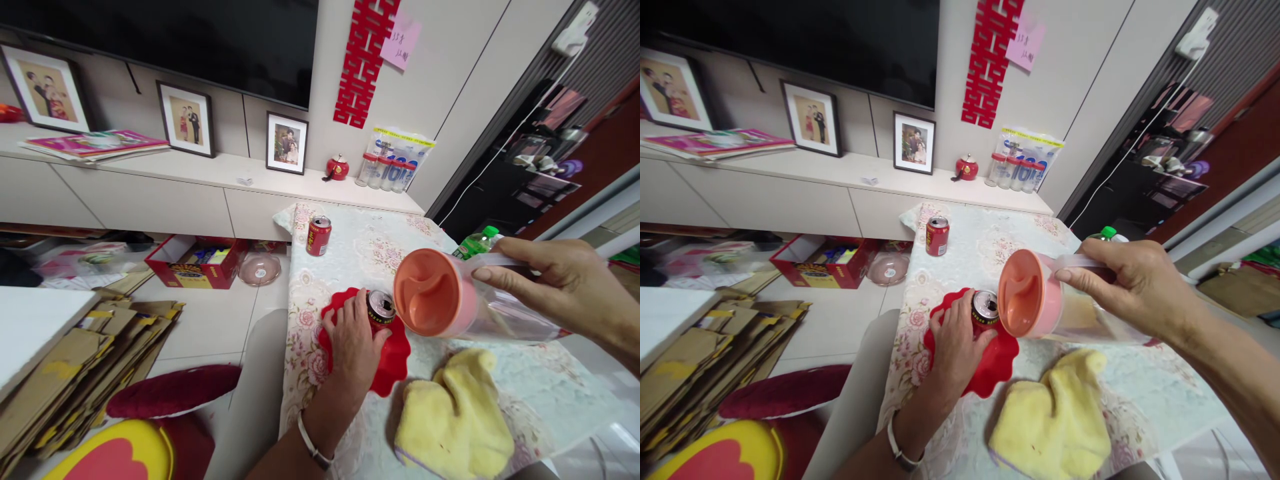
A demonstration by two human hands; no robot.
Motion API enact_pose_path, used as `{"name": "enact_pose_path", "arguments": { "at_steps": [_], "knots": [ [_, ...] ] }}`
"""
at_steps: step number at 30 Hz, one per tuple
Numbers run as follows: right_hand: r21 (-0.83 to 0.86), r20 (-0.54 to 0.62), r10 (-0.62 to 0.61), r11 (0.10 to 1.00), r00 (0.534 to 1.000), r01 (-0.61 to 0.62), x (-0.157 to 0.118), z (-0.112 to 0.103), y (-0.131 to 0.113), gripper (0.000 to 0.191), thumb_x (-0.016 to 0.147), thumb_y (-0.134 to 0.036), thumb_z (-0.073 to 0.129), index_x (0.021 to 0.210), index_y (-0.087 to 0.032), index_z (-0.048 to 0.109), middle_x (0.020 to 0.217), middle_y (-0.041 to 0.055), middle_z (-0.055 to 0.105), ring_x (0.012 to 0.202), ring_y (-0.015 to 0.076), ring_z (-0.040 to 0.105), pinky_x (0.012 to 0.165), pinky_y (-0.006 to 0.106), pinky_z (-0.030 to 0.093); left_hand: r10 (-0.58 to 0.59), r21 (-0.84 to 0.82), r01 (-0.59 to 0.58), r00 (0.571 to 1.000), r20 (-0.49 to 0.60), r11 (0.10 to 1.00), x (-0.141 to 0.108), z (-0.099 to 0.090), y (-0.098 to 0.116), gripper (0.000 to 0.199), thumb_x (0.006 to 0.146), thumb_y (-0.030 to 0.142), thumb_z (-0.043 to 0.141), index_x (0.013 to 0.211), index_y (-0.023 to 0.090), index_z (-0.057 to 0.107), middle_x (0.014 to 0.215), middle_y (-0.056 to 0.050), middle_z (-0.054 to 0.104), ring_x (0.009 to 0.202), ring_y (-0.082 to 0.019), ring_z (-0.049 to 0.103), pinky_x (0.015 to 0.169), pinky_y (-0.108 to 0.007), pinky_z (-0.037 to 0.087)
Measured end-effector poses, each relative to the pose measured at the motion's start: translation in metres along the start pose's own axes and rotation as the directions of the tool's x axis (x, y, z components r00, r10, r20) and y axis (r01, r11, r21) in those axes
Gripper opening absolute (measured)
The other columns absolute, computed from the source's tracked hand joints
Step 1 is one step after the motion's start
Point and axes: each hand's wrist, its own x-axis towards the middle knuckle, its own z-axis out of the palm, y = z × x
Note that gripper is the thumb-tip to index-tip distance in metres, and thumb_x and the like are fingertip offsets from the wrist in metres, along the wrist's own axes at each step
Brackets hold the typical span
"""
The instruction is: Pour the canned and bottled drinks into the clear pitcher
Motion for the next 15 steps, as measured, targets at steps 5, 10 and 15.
{"name": "enact_pose_path", "arguments": {
  "at_steps": [5,10,15],
  "knots": [
    [0.003,0.001,0.015,1.000,1.000,-0.015,0.0002,0.0005,-0.0005,0.057,0.095,-0.071,0.058,0.065,-0.022,0.063,0.047,-0.0044,0.047,0.040,0.0108,0.042,0.041,0.027,0.031,0.000,-0.009,0.000,1.000,0.004,1.000,-0.0006,0.0000,0.0000,0.076,0.083,0.023,0.087,0.147,0.024,0.046,0.138,-0.010,0.071,0.125,-0.032,0.066,0.112,-0.060,0.043],
    [0.011,0.012,0.058,0.998,0.998,-0.058,-0.0002,-0.0008,-0.0015,0.058,0.093,-0.073,0.057,0.063,-0.023,0.060,0.047,-0.0040,0.045,0.041,0.0116,0.042,0.042,0.027,0.031,0.004,-0.004,-0.004,1.000,-0.012,1.000,-0.0005,0.0008,0.0001,0.073,0.084,0.023,0.085,0.146,0.026,0.047,0.136,-0.009,0.071,0.124,-0.031,0.066,0.111,-0.059,0.043],
    [0.006,0.001,0.038,0.999,0.999,-0.038,0.0000,0.0005,-0.0019,0.058,0.094,-0.072,0.058,0.065,-0.022,0.062,0.048,-0.0037,0.048,0.041,0.0112,0.044,0.041,0.027,0.032,-0.001,0.001,0.001,1.000,0.009,1.000,0.0009,-0.0001,0.0005,0.075,0.083,0.024,0.087,0.146,0.024,0.047,0.138,-0.009,0.070,0.124,-0.032,0.067,0.111,-0.060,0.043]
  ]
}}
